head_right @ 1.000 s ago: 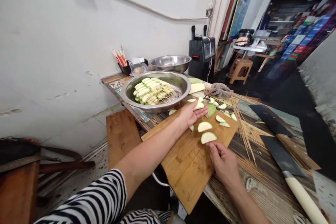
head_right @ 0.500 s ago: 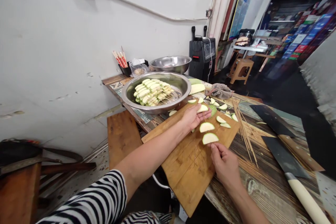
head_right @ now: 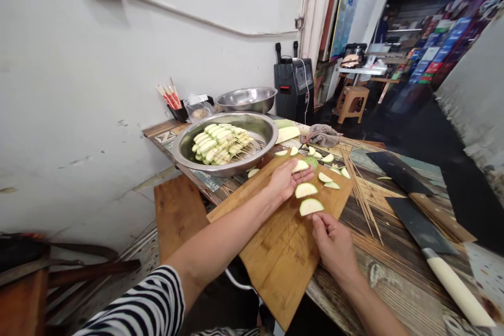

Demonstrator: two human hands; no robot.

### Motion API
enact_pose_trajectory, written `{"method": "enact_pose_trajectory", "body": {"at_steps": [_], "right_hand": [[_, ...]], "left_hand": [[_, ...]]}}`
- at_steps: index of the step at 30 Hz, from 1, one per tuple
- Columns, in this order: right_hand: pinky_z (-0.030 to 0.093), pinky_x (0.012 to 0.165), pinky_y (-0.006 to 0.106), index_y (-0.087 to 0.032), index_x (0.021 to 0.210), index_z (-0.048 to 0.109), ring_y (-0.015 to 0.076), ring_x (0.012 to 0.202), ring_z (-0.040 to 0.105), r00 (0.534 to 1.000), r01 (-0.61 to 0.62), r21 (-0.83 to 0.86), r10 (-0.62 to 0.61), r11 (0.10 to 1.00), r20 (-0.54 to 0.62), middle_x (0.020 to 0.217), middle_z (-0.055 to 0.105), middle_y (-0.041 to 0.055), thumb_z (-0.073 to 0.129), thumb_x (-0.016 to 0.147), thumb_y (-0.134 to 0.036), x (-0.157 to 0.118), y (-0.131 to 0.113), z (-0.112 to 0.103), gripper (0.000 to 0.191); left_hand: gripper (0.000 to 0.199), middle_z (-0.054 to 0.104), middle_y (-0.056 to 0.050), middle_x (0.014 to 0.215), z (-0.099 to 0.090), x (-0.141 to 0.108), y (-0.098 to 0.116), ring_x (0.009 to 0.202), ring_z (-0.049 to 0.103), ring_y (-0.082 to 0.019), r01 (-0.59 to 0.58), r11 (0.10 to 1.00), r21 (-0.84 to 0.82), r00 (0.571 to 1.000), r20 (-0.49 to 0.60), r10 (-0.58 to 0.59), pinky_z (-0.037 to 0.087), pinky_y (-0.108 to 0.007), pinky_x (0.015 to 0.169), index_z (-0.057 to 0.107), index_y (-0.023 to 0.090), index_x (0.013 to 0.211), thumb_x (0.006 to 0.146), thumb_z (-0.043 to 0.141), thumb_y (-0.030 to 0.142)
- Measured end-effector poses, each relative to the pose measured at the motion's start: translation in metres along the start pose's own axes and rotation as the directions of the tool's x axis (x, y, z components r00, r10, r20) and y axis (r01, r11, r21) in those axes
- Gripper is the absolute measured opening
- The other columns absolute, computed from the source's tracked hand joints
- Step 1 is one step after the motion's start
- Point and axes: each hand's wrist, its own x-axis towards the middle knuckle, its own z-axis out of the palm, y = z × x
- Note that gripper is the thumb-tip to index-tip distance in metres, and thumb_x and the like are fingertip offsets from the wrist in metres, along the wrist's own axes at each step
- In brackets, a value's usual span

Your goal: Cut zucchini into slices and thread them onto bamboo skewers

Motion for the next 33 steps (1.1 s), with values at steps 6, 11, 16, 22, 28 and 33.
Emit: {"method": "enact_pose_trajectory", "body": {"at_steps": [6, 11, 16, 22, 28, 33], "right_hand": [[0.022, 0.045, 0.025, -0.013, 0.085, 0.067, 0.0120, 0.047, 0.034, 1.000, 0.003, 0.012, -0.003, 1.000, 0.004, 0.050, 0.040, -0.0037, 0.055, 0.081, -0.057, 0.000, 0.000, 0.001, 0.046], [0.021, 0.043, 0.024, -0.014, 0.084, 0.066, 0.0113, 0.046, 0.032, 1.000, -0.001, 0.034, 0.001, 0.999, 0.008, 0.050, 0.039, -0.0042, 0.056, 0.081, -0.057, 0.001, -0.001, 0.002, 0.045], [0.022, 0.042, 0.023, -0.014, 0.086, 0.066, 0.0113, 0.045, 0.032, 1.000, 0.003, 0.052, -0.002, 0.999, -0.007, 0.050, 0.038, -0.0043, 0.054, 0.082, -0.058, 0.003, 0.002, 0.003, 0.045], [0.026, 0.040, 0.023, -0.015, 0.081, 0.068, 0.0124, 0.044, 0.038, 0.998, 0.044, 0.037, -0.042, 0.998, -0.048, 0.049, 0.045, -0.0021, 0.056, 0.081, -0.058, 0.003, -0.002, 0.003, 0.044], [0.029, 0.039, 0.023, -0.014, 0.086, 0.068, 0.0128, 0.043, 0.041, 0.984, 0.069, 0.004, -0.068, 0.998, -0.163, 0.051, 0.050, -0.0005, 0.053, 0.082, -0.060, 0.009, -0.003, 0.001, 0.049], [0.028, 0.037, 0.024, -0.014, 0.083, 0.065, 0.0107, 0.037, 0.037, 0.986, 0.046, 0.014, -0.043, 0.999, -0.162, 0.047, 0.047, -0.0028, 0.052, 0.082, -0.061, 0.013, -0.008, 0.000, 0.049]], "left_hand": [[0.016, 0.071, -0.015, 0.087, 0.001, -0.002, 0.000, 0.077, 0.072, -0.021, 0.016, 1.000, 0.013, 1.000, -0.003, -0.016, 0.055, -0.041, 0.087, 0.057, 0.008, 0.097, 0.093, 0.046, 0.018], [0.016, 0.069, -0.011, 0.078, 0.004, -0.004, 0.000, 0.080, 0.071, -0.022, 0.020, 0.999, 0.031, 1.000, -0.017, -0.019, 0.053, -0.044, 0.090, 0.056, 0.011, 0.085, 0.094, 0.044, 0.017], [0.010, 0.068, -0.011, 0.078, 0.006, -0.005, -0.011, 0.075, 0.070, -0.022, 0.038, 0.998, 0.043, 0.999, -0.012, -0.038, 0.056, -0.041, 0.082, 0.055, 0.011, 0.087, 0.091, 0.047, 0.016], [0.011, 0.067, -0.009, 0.077, 0.009, -0.008, -0.016, 0.069, 0.069, -0.020, 0.057, 0.997, 0.061, 0.998, 0.015, -0.058, 0.058, -0.039, 0.074, 0.052, 0.013, 0.082, 0.091, 0.046, 0.015], [0.015, 0.069, -0.010, 0.081, 0.010, -0.017, -0.016, 0.074, 0.070, -0.020, 0.117, 0.989, 0.091, 0.974, 0.182, -0.132, 0.058, -0.035, 0.074, 0.058, 0.011, 0.090, 0.092, 0.051, 0.025], [0.022, 0.070, -0.013, 0.082, 0.009, -0.019, -0.019, 0.080, 0.071, -0.022, 0.175, 0.971, 0.166, 0.954, 0.217, -0.209, 0.057, -0.036, 0.077, 0.061, 0.009, 0.093, 0.096, 0.044, 0.023]]}}
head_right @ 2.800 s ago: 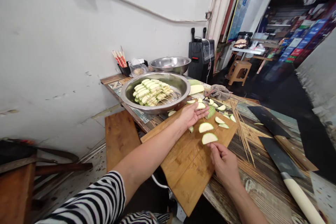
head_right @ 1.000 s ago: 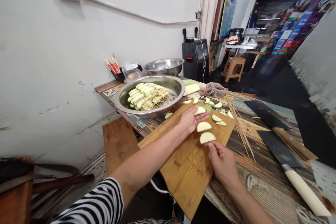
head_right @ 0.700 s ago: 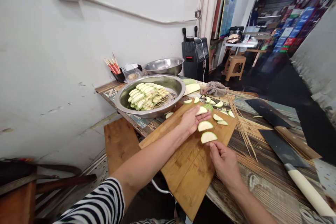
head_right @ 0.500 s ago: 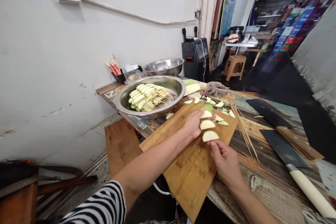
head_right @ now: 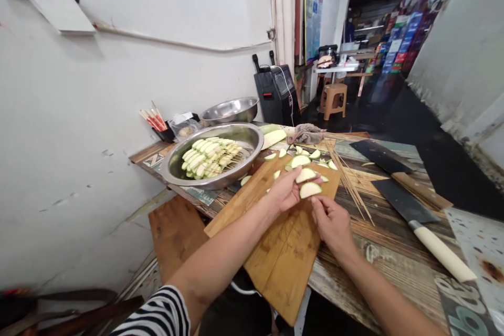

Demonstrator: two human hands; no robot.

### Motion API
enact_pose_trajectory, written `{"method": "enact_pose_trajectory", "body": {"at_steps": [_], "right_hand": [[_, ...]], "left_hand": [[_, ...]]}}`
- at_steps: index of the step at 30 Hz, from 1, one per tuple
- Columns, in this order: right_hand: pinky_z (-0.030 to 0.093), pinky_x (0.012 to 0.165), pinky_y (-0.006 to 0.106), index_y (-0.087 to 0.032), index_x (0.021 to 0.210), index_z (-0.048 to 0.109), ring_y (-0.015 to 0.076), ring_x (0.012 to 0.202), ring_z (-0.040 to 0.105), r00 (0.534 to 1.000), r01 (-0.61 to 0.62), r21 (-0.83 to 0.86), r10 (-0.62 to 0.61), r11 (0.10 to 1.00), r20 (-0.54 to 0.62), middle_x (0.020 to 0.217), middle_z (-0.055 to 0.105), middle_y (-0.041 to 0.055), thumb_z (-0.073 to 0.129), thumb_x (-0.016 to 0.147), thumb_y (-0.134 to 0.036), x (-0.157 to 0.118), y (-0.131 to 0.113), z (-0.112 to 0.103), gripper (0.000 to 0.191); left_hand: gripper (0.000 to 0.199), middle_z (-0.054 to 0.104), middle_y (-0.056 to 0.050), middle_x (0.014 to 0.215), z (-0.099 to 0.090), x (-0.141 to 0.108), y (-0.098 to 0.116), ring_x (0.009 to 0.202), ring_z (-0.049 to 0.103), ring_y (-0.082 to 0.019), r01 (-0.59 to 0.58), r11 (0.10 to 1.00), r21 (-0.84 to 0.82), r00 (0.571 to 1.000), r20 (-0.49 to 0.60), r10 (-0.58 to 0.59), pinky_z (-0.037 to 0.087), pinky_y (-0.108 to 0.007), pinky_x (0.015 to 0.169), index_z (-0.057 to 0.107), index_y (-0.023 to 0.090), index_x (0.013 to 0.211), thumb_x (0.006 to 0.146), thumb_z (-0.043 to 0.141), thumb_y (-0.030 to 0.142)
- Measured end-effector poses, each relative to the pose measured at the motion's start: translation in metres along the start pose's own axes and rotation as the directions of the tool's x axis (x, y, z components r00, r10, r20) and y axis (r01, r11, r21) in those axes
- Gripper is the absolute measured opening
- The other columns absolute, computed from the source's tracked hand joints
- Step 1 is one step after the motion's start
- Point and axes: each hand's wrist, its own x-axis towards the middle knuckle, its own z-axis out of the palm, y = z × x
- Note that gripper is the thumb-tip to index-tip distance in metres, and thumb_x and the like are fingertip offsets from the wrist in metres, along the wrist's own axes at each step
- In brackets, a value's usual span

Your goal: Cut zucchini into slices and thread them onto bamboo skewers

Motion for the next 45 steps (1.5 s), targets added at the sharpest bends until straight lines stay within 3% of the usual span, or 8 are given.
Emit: {"method": "enact_pose_trajectory", "body": {"at_steps": [5, 12, 20, 26, 31, 35, 39, 45], "right_hand": [[0.032, 0.041, 0.025, -0.015, 0.090, 0.069, 0.0135, 0.042, 0.044, 1.000, 0.000, 0.021, 0.000, 1.000, 0.001, 0.050, 0.054, -0.0004, 0.058, 0.077, -0.057, 0.000, 0.004, 0.001, 0.046], [0.044, 0.054, 0.028, -0.016, 0.083, 0.072, 0.0204, 0.058, 0.059, 0.988, 0.111, -0.068, -0.117, 0.992, -0.105, 0.068, 0.068, 0.0053, 0.052, 0.077, -0.050, 0.004, 0.003, -0.002, 0.040], [0.048, 0.061, 0.030, -0.016, 0.085, 0.074, 0.0236, 0.066, 0.063, 0.985, 0.114, -0.099, -0.125, 0.989, -0.118, 0.076, 0.072, 0.0062, 0.050, 0.077, -0.049, 0.002, 0.004, 0.001, 0.042], [0.043, 0.052, 0.028, -0.016, 0.076, 0.073, 0.0210, 0.055, 0.060, 0.985, 0.101, -0.105, -0.114, 0.989, -0.129, 0.066, 0.069, 0.0049, 0.049, 0.078, -0.052, 0.006, 0.009, 0.000, 0.043], [0.040, 0.051, 0.027, -0.016, 0.077, 0.071, 0.0183, 0.053, 0.055, 0.989, 0.097, -0.068, -0.104, 0.993, -0.102, 0.060, 0.063, 0.0026, 0.049, 0.080, -0.053, 0.005, 0.011, 0.000, 0.044], [0.032, 0.045, 0.026, -0.016, 0.075, 0.068, 0.0151, 0.046, 0.044, 0.997, 0.081, -0.028, -0.081, 0.996, -0.010, 0.048, 0.049, -0.0014, 0.051, 0.080, -0.055, 0.000, 0.004, 0.000, 0.043], [0.026, 0.044, 0.025, -0.018, 0.066, 0.062, 0.0124, 0.044, 0.037, 0.994, 0.048, 0.008, -0.049, 0.999, 0.099, 0.047, 0.043, -0.0027, 0.052, 0.078, -0.057, -0.002, -0.003, 0.000, 0.042], [0.022, 0.043, 0.024, -0.016, 0.074, 0.063, 0.0110, 0.044, 0.032, 0.989, 0.005, 0.069, -0.015, 0.998, 0.146, 0.048, 0.039, -0.0039, 0.050, 0.080, -0.057, -0.004, -0.002, -0.002, 0.044]], "left_hand": [[0.018, 0.071, -0.011, 0.085, -0.002, 0.003, -0.002, 0.081, 0.071, -0.020, -0.075, 0.997, -0.013, 0.997, -0.031, 0.075, 0.056, -0.036, 0.082, 0.061, 0.010, 0.098, 0.094, 0.047, 0.020], [0.015, 0.071, -0.012, 0.090, -0.002, -0.002, -0.014, 0.072, 0.071, -0.018, 0.123, 0.992, 0.032, 0.991, 0.046, -0.124, 0.050, -0.019, 0.054, 0.062, 0.010, 0.100, 0.090, 0.054, 0.019], [0.016, 0.070, -0.012, 0.084, 0.005, -0.004, -0.026, 0.075, 0.070, -0.019, 0.052, 0.999, 0.016, 0.999, 0.010, -0.052, 0.052, -0.024, 0.066, 0.063, 0.009, 0.093, 0.090, 0.050, 0.018], [0.012, 0.069, -0.010, 0.079, 0.006, -0.004, -0.035, 0.077, 0.068, -0.019, 0.056, 0.996, 0.063, 0.998, 0.004, -0.056, 0.053, -0.027, 0.073, 0.063, 0.013, 0.083, 0.086, 0.052, 0.015], [0.015, 0.068, -0.010, 0.083, 0.008, -0.005, -0.023, 0.070, 0.067, -0.017, 0.044, 0.998, 0.038, 0.999, -0.027, -0.043, 0.051, -0.024, 0.058, 0.062, 0.012, 0.088, 0.089, 0.054, 0.024], [0.018, 0.068, -0.008, 0.086, 0.008, -0.002, -0.010, 0.076, 0.068, -0.018, -0.097, 0.995, -0.033, 0.985, -0.146, 0.092, 0.056, -0.030, 0.065, 0.059, 0.013, 0.091, 0.091, 0.053, 0.031], [0.021, 0.068, -0.009, 0.088, 0.006, -0.001, -0.006, 0.082, 0.069, -0.020, -0.136, 0.990, -0.036, 0.983, -0.128, 0.130, 0.056, -0.036, 0.077, 0.059, 0.013, 0.088, 0.094, 0.049, 0.031], [0.024, 0.068, -0.009, 0.088, 0.005, -0.003, -0.009, 0.081, 0.070, -0.021, -0.156, 0.986, 0.059, 0.981, -0.111, 0.162, 0.055, -0.030, 0.068, 0.058, 0.013, 0.082, 0.095, 0.043, 0.025]]}}
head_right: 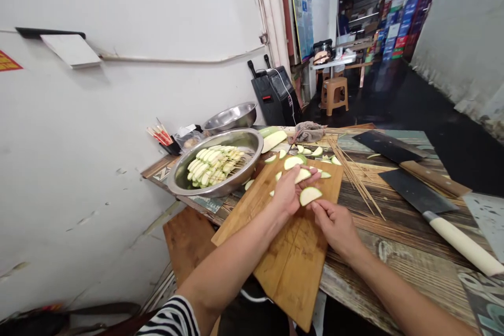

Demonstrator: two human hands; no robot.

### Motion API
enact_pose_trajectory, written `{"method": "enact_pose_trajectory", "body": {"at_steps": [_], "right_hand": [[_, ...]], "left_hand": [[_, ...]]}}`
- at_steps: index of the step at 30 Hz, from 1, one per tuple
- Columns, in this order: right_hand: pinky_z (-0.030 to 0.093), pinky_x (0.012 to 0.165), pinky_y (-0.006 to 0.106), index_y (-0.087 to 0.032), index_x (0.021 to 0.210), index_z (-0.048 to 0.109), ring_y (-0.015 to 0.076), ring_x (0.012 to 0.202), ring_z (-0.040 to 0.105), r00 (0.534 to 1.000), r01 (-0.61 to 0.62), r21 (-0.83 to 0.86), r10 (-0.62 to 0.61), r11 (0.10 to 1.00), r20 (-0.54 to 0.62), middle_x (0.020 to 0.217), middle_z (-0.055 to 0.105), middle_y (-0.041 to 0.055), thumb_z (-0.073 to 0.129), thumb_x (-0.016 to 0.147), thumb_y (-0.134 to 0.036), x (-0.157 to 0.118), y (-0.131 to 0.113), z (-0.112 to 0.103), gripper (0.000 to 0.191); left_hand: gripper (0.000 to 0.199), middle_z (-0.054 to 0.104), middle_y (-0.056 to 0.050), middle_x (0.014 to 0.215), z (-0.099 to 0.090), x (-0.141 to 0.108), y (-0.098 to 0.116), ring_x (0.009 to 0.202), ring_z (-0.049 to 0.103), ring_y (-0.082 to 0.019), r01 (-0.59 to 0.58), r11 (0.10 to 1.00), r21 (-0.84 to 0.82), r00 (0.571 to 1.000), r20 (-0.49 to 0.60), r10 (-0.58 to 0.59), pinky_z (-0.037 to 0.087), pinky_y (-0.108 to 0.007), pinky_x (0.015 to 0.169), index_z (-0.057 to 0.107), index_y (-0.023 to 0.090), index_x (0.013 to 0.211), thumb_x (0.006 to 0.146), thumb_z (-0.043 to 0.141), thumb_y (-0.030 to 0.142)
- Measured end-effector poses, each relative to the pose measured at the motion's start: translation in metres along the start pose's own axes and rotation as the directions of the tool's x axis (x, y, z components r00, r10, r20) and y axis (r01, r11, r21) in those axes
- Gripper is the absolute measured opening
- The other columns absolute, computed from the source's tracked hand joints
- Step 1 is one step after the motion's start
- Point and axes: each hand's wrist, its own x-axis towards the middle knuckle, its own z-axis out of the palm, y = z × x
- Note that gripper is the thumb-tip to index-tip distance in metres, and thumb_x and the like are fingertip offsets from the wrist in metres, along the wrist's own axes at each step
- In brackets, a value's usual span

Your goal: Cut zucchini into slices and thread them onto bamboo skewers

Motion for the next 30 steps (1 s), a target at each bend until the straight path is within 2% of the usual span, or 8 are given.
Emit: {"method": "enact_pose_trajectory", "body": {"at_steps": [4, 8, 13, 18, 20, 23, 26, 30], "right_hand": [[0.020, 0.043, 0.024, -0.014, 0.077, 0.064, 0.0104, 0.045, 0.030, 1.000, -0.015, 0.045, 0.015, 0.999, 0.002, 0.049, 0.037, -0.0045, 0.050, 0.081, -0.058, 0.000, 0.005, 0.000, 0.045], [0.019, 0.042, 0.024, -0.015, 0.077, 0.062, 0.0100, 0.045, 0.029, 1.000, -0.031, 0.075, 0.031, 0.997, -0.004, 0.050, 0.036, -0.0047, 0.051, 0.081, -0.059, 0.004, 0.009, 0.002, 0.046], [0.018, 0.042, 0.024, -0.015, 0.080, 0.063, 0.0100, 0.045, 0.028, 0.999, -0.027, 0.066, 0.029, 0.997, -0.032, 0.050, 0.037, -0.0048, 0.050, 0.082, -0.058, 0.007, 0.011, 0.000, 0.045], [0.020, 0.044, 0.024, -0.013, 0.079, 0.066, 0.0106, 0.046, 0.031, 1.000, -0.006, 0.044, 0.006, 0.999, 0.010, 0.050, 0.038, -0.0040, 0.051, 0.081, -0.057, 0.005, 0.007, 0.000, 0.046], [0.020, 0.045, 0.024, -0.013, 0.077, 0.066, 0.0107, 0.046, 0.032, 0.998, 0.003, 0.037, -0.005, 0.999, 0.056, 0.050, 0.039, -0.0037, 0.051, 0.080, -0.057, 0.004, 0.003, 0.000, 0.046], [0.020, 0.045, 0.024, -0.014, 0.076, 0.066, 0.0106, 0.046, 0.032, 0.994, 0.007, 0.028, -0.010, 1.000, 0.109, 0.049, 0.038, -0.0039, 0.052, 0.079, -0.057, 0.001, -0.003, -0.001, 0.045], [0.020, 0.045, 0.024, -0.014, 0.077, 0.066, 0.0104, 0.046, 0.031, 0.992, 0.008, 0.017, -0.010, 1.000, 0.125, 0.050, 0.037, -0.0043, 0.051, 0.080, -0.058, 0.000, -0.005, -0.003, 0.047], [0.019, 0.045, 0.024, -0.013, 0.079, 0.066, 0.0104, 0.046, 0.030, 0.994, 0.008, 0.004, -0.008, 1.000, 0.107, 0.050, 0.036, -0.0045, 0.049, 0.081, -0.058, -0.002, -0.004, -0.003, 0.048]], "left_hand": [[0.022, 0.068, -0.009, 0.091, 0.000, 0.000, -0.002, 0.081, 0.070, -0.022, -0.025, 1.000, 0.010, 0.999, 0.037, 0.025, 0.053, -0.027, 0.061, 0.058, 0.014, 0.083, 0.093, 0.045, 0.029], [0.020, 0.068, -0.009, 0.085, 0.002, -0.002, -0.009, 0.078, 0.070, -0.020, -0.015, 0.999, 0.031, 1.000, 0.010, 0.015, 0.052, -0.024, 0.061, 0.058, 0.013, 0.081, 0.091, 0.049, 0.028], [0.027, 0.069, -0.010, 0.083, 0.008, -0.004, -0.012, 0.074, 0.070, -0.020, 0.015, 0.999, 0.047, 1.000, 0.012, -0.015, 0.055, -0.027, 0.063, 0.059, 0.012, 0.086, 0.092, 0.050, 0.037], [0.040, 0.067, -0.010, 0.086, 0.003, 0.003, 0.012, 0.076, 0.069, -0.020, -0.023, 0.998, -0.061, 0.985, -0.172, 0.012, 0.057, -0.032, 0.067, 0.059, 0.013, 0.094, 0.091, 0.049, 0.051], [0.038, 0.067, -0.010, 0.088, -0.003, 0.007, 0.022, 0.079, 0.069, -0.021, -0.035, 0.992, -0.119, 0.982, -0.190, 0.012, 0.057, -0.036, 0.073, 0.058, 0.013, 0.092, 0.091, 0.048, 0.050], [0.032, 0.068, -0.010, 0.089, -0.009, 0.009, 0.029, 0.080, 0.069, -0.021, -0.050, 0.986, -0.162, 0.990, -0.137, 0.027, 0.056, -0.040, 0.079, 0.057, 0.013, 0.090, 0.095, 0.043, 0.042], [0.029, 0.067, -0.009, 0.081, -0.010, 0.008, 0.027, 0.076, 0.069, -0.019, -0.077, 0.983, -0.167, 0.993, -0.102, 0.060, 0.055, -0.036, 0.078, 0.057, 0.013, 0.088, 0.097, 0.039, 0.033], [0.028, 0.066, -0.007, 0.076, -0.007, 0.006, 0.022, 0.070, 0.068, -0.016, -0.118, 0.982, -0.144, 0.990, -0.095, 0.105, 0.054, -0.028, 0.068, 0.057, 0.012, 0.086, 0.096, 0.038, 0.029]]}}
